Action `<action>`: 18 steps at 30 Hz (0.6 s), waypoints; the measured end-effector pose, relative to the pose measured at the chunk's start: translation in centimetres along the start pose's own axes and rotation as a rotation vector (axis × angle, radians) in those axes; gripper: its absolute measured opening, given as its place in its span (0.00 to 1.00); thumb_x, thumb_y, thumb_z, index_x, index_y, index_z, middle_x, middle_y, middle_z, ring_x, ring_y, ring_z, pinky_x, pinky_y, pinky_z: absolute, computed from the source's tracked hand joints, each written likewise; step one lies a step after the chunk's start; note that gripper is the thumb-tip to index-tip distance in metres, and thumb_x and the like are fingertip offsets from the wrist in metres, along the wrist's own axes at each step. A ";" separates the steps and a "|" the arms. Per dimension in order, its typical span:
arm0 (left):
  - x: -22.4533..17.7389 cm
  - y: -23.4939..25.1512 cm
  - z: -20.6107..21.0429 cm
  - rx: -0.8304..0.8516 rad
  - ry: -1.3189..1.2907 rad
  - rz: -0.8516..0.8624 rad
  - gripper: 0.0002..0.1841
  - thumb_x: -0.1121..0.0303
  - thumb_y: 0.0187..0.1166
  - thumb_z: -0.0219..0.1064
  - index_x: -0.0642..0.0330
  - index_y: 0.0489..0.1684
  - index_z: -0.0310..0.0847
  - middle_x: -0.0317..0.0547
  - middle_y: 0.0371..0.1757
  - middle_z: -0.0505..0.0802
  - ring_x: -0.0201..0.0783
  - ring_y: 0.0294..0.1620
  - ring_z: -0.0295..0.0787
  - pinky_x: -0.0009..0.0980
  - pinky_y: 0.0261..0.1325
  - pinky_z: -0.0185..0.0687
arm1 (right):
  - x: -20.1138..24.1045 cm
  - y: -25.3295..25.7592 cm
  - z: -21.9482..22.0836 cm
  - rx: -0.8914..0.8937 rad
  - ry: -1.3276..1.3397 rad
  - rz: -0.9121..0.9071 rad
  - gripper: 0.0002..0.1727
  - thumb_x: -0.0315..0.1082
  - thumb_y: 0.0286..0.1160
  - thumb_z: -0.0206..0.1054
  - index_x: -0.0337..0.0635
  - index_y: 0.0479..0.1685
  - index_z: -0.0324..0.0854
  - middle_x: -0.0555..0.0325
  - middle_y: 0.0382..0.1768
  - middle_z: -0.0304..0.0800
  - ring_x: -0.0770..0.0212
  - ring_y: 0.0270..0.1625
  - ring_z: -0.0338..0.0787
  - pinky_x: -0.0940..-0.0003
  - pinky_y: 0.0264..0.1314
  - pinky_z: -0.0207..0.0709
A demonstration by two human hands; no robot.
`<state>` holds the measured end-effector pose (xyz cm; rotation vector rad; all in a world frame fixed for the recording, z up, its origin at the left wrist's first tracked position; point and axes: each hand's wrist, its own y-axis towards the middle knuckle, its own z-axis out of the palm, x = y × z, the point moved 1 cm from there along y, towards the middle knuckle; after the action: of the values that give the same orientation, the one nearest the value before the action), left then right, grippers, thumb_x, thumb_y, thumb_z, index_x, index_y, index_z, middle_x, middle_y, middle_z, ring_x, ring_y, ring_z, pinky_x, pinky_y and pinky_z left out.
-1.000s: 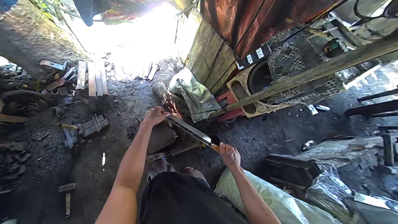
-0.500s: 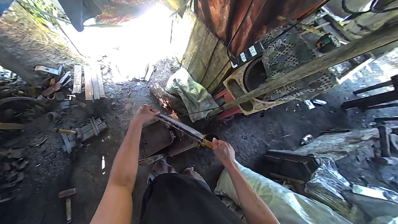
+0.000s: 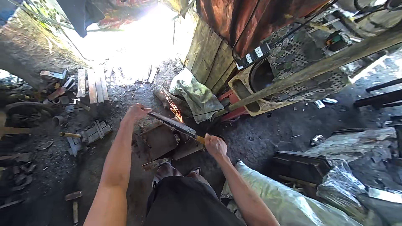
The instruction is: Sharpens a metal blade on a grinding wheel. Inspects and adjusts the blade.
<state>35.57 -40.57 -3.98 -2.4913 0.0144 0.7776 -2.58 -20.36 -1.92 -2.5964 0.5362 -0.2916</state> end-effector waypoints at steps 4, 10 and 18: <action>2.7 -0.2 -2.3 -0.033 -0.038 -0.063 0.30 0.41 0.78 0.70 0.67 0.44 0.89 0.65 0.45 0.92 0.63 0.51 0.90 0.70 0.59 0.78 | 2.6 1.1 0.0 -0.038 0.013 -0.052 0.39 0.59 0.89 0.32 0.45 0.34 0.87 0.49 0.46 0.95 0.48 0.56 0.94 0.42 0.51 0.83; -1.7 -1.6 1.3 0.004 -0.048 -0.033 0.30 0.41 0.80 0.68 0.67 0.40 0.88 0.64 0.43 0.91 0.62 0.50 0.89 0.70 0.57 0.78 | -3.0 -0.1 0.4 -0.053 0.009 0.021 0.39 0.59 0.90 0.33 0.45 0.31 0.86 0.49 0.43 0.95 0.47 0.55 0.94 0.42 0.50 0.84; -7.5 -1.8 8.0 0.132 0.055 0.151 0.30 0.36 0.78 0.66 0.59 0.40 0.89 0.56 0.45 0.93 0.56 0.52 0.90 0.65 0.58 0.82 | -12.1 -4.1 1.6 -0.101 0.023 0.116 0.41 0.58 0.91 0.33 0.40 0.29 0.86 0.43 0.40 0.94 0.41 0.53 0.94 0.37 0.51 0.82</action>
<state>25.43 -36.23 -4.70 -2.4051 0.2673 0.7437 -11.66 -11.35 -2.68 -2.6487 0.7242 -0.2620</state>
